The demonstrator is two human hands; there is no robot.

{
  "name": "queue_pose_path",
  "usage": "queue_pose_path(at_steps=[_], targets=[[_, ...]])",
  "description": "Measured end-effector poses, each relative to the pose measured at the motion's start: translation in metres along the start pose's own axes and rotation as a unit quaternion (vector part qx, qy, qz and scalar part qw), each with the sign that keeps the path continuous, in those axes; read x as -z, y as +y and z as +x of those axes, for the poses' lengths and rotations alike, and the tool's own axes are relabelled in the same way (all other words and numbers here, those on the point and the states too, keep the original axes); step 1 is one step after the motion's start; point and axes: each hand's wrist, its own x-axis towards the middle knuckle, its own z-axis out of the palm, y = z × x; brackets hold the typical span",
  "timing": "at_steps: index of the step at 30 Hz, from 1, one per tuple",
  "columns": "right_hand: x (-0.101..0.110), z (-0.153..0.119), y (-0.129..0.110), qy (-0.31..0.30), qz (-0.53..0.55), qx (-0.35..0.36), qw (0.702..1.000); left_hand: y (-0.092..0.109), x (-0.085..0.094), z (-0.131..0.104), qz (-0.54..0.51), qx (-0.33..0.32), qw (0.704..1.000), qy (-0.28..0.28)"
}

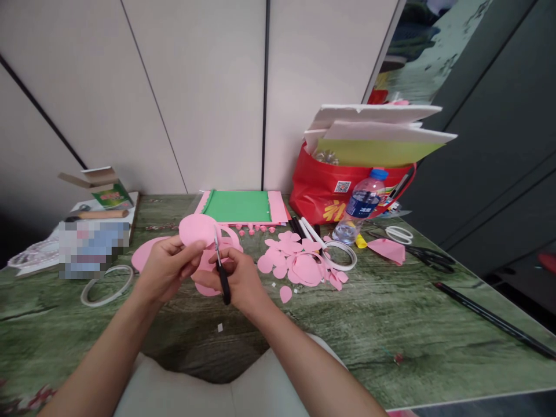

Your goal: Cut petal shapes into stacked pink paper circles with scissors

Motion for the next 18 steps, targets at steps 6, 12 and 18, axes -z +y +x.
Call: queue_pose_path(at_steps=[6,12,18], targets=[[0.0006,0.0014,0.0052,0.004,-0.002,-0.003,1.000,-0.0004,0.0005,0.0001,0.004,-0.001,1.000,0.006],[0.0001,0.0021,0.0090,0.005,0.003,0.004,1.000,0.0004,0.0008,-0.0002,-0.005,-0.008,1.000,0.006],[-0.0004,0.0007,0.0058,0.012,0.004,-0.004,1.000,-0.0012,0.0027,0.0004,-0.012,-0.016,1.000,0.005]])
